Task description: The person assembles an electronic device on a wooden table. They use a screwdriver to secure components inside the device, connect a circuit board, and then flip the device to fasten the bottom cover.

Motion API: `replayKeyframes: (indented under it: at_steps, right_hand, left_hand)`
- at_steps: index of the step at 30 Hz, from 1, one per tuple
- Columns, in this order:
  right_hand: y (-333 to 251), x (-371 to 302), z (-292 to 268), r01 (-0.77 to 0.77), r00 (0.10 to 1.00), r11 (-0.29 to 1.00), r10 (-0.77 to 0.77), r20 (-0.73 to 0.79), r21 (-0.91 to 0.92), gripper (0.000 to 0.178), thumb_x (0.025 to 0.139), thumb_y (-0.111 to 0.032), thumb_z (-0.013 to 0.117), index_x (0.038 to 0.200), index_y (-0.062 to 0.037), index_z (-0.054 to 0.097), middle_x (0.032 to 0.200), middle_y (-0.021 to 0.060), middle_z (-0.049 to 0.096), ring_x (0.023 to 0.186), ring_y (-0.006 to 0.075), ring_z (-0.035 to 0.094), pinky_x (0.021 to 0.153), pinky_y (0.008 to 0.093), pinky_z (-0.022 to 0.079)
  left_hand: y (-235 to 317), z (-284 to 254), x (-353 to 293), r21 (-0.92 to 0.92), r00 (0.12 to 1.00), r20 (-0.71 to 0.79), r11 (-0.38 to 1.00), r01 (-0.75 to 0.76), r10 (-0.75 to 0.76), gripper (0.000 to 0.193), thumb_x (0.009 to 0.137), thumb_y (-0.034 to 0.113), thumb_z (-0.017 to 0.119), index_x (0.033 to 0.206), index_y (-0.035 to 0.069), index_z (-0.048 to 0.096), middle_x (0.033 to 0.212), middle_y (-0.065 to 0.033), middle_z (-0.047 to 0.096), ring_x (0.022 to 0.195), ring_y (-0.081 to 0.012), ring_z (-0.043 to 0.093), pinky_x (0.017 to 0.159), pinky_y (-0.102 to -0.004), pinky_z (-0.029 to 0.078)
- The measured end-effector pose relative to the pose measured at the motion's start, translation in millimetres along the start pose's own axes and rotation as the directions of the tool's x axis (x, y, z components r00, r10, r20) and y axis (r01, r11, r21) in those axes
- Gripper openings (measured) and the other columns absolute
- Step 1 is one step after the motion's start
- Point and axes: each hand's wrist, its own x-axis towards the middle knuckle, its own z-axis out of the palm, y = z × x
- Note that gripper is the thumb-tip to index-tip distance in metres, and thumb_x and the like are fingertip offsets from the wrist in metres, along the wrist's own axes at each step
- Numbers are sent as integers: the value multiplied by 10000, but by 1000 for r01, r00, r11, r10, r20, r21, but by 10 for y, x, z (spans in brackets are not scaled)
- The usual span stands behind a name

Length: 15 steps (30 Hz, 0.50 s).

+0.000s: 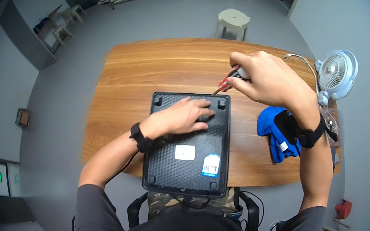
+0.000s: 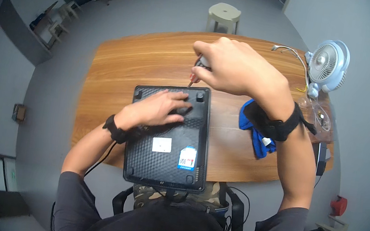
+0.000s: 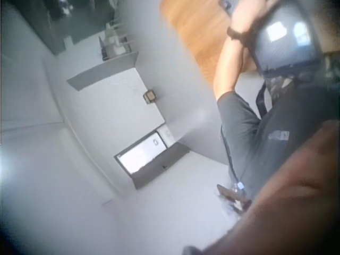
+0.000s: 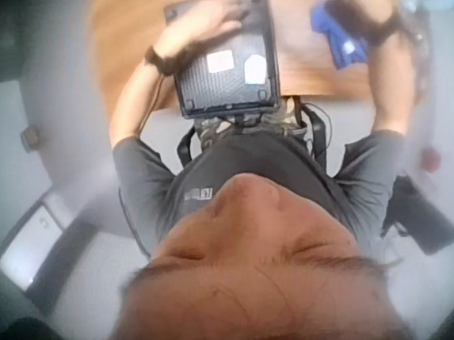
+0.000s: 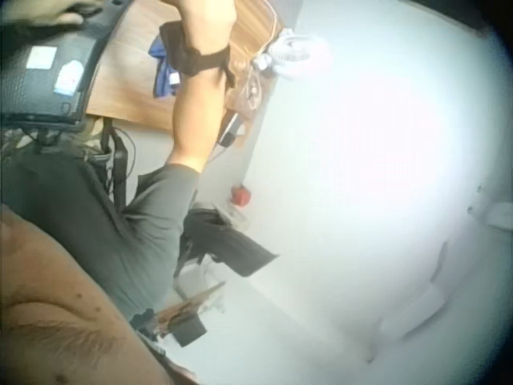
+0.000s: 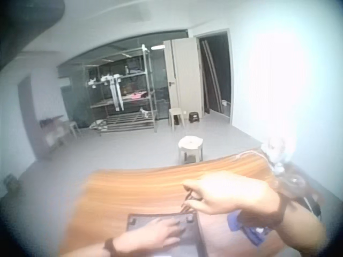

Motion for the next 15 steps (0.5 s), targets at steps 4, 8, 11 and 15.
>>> replayKeyframes:
  at_steps: [4, 8, 11, 15]
  right_hand:
    - [-233, -14, 31, 35, 999, 999, -34, -19, 41, 338, 942, -328, 631, 1037, -5, 610, 842, 225, 694, 868, 417, 671, 779, 502, 535]
    - [-489, 110, 196, 122, 991, 990, -118, -55, 76, 340, 943, -329, 634, 1056, -9, 614, 837, 222, 694, 870, 413, 673, 776, 497, 533]
    - [-686, 234, 364, 178, 984, 980, -175, -33, 90, 328, 945, -318, 646, 1027, -3, 604, 817, 222, 689, 807, 414, 674, 716, 486, 523]
    - [-896, 364, 608, 201, 979, 972, -202, 1, 124, 338, 956, -328, 651, 1029, -4, 590, 805, 216, 685, 781, 408, 671, 691, 488, 512]
  left_hand:
    - [-118, -220, -422, -86, 982, -141, 990, 113, -124, 340, 933, 238, 686, 1207, 36, 686, 1189, -186, 663, 1095, -379, 643, 950, -447, 533]
    - [-567, -259, -1096, -205, 926, -209, 940, 274, -316, 239, 910, 152, 705, 1094, -1, 722, 1060, -189, 720, 970, -346, 701, 864, -415, 569]
    - [-754, -177, -1568, -136, 877, -188, 896, 423, -443, 164, 890, 74, 704, 1023, -19, 729, 971, -179, 720, 920, -332, 709, 821, -401, 578]
    - [-855, 59, -1999, -125, 852, -187, 872, 473, -489, 147, 872, 54, 710, 1001, -16, 728, 951, -185, 722, 905, -346, 703, 820, -416, 568]
